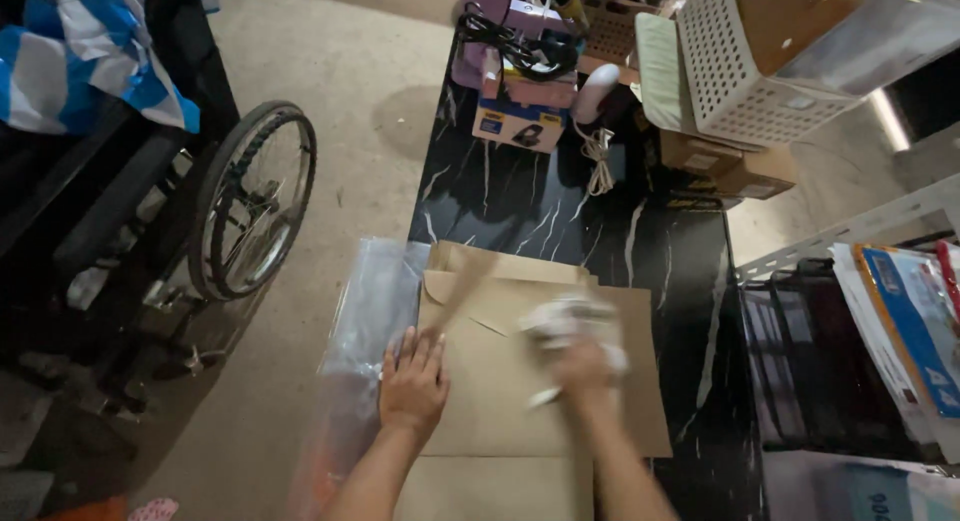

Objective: Wiping brown paper envelopes with a white cloth and placing them on a shelf.

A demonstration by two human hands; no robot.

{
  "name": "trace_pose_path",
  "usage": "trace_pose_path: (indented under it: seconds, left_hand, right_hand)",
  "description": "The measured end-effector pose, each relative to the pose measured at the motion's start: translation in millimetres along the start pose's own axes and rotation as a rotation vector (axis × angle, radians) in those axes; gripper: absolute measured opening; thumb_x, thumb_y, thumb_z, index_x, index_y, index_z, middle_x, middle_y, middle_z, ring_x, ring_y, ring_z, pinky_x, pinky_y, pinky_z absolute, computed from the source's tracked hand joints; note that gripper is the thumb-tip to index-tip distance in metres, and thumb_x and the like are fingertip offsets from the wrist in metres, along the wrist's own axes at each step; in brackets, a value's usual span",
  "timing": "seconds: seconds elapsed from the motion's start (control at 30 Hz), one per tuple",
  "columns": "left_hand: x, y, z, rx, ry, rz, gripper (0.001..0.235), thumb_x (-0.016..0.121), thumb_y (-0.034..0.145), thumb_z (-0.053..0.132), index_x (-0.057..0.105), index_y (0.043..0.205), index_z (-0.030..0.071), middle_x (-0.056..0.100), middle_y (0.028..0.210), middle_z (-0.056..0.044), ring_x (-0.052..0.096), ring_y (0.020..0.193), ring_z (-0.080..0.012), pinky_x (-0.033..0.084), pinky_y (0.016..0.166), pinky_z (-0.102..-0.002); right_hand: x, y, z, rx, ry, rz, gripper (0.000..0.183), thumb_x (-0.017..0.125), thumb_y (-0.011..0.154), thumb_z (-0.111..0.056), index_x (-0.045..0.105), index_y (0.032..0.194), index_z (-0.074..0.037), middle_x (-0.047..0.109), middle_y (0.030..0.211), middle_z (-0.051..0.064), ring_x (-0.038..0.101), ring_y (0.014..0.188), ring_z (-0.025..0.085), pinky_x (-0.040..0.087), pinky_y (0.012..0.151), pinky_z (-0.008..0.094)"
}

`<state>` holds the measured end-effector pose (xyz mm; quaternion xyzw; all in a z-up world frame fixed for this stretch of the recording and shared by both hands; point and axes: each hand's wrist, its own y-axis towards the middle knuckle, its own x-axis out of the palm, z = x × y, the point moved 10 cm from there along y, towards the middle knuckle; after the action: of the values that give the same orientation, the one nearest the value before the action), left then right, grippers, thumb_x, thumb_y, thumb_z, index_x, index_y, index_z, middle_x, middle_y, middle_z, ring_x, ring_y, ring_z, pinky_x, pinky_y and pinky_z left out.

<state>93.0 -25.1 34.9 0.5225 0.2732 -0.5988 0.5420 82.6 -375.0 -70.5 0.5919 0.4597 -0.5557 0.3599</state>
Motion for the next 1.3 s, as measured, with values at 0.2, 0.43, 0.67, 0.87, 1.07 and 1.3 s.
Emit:
trace_pose_path:
  seconds: [0.2, 0.43, 0.67, 0.87, 1.07, 1.3]
  left_hand:
    - [-0.6, 1.9, 1.2, 0.002, 0.014, 0.02, 0.053, 0.053, 0.092, 0.033, 0.056, 0.143, 0.019, 0.051, 0.151, -0.006, 0.038, 0.146, -0.0289, 0.022, 0.12, -0.056]
    - [16.3, 0.1, 0.7, 0.016, 0.089, -0.056, 0.059, 0.056, 0.085, 0.036, 0.058, 0.138, 0.011, 0.053, 0.15, -0.011, 0.041, 0.142, -0.0307, 0.024, 0.116, -0.058]
    - [1.8, -3.4, 2.6, 0.025, 0.002, 0.042, 0.05, 0.051, 0.094, 0.031, 0.06, 0.14, 0.015, 0.057, 0.147, -0.009, 0.042, 0.144, -0.0315, 0.026, 0.119, -0.057]
    - [8.7, 2.6, 0.7, -0.023, 0.036, -0.023, 0.053, 0.052, 0.091, 0.032, 0.057, 0.142, 0.021, 0.057, 0.144, -0.006, 0.04, 0.144, -0.03, 0.023, 0.118, -0.057]
    - [17.8, -1.2, -4.0, -0.012, 0.053, -0.057, 0.056, 0.054, 0.089, 0.038, 0.056, 0.141, 0.017, 0.048, 0.154, -0.005, 0.035, 0.148, -0.0301, 0.02, 0.121, -0.055]
    - [10.8, 1.5, -3.7, -0.022, 0.051, 0.033, 0.053, 0.054, 0.088, 0.033, 0.057, 0.14, 0.023, 0.046, 0.156, -0.012, 0.039, 0.144, -0.0299, 0.025, 0.117, -0.056]
  right_hand:
    - [-139.9, -22.3, 7.8, 0.423, 0.285, 0.251, 0.043, 0.059, 0.095, -0.025, 0.061, 0.126, 0.004, 0.058, 0.127, 0.032, 0.054, 0.116, 0.047, 0.043, 0.095, 0.058]
    - [-44.1, -34.9, -239.6, -0.477, 0.207, 0.282, 0.039, 0.062, 0.085, -0.025, 0.069, 0.119, -0.006, 0.067, 0.129, 0.014, 0.056, 0.125, 0.038, 0.048, 0.105, 0.053]
    - [-58.0, 2.2, -13.6, -0.177, 0.16, 0.47, 0.037, 0.057, 0.094, -0.022, 0.062, 0.125, -0.003, 0.064, 0.115, 0.021, 0.06, 0.106, 0.04, 0.05, 0.09, 0.053]
    - [-77.9, -50.5, -49.9, -0.027, 0.154, 0.353, 0.05, 0.059, 0.093, -0.029, 0.058, 0.136, -0.004, 0.062, 0.131, 0.021, 0.056, 0.121, 0.041, 0.044, 0.1, 0.055]
    - [-27.3, -94.6, -184.7, -0.381, 0.195, 0.298, 0.045, 0.057, 0.092, -0.026, 0.061, 0.133, -0.009, 0.063, 0.134, 0.015, 0.058, 0.126, 0.036, 0.041, 0.108, 0.054]
    - [-38.5, -90.4, 73.3, 0.194, 0.115, 0.473, 0.048, 0.055, 0.092, -0.014, 0.058, 0.138, 0.0, 0.066, 0.118, 0.023, 0.063, 0.11, 0.041, 0.051, 0.096, 0.05]
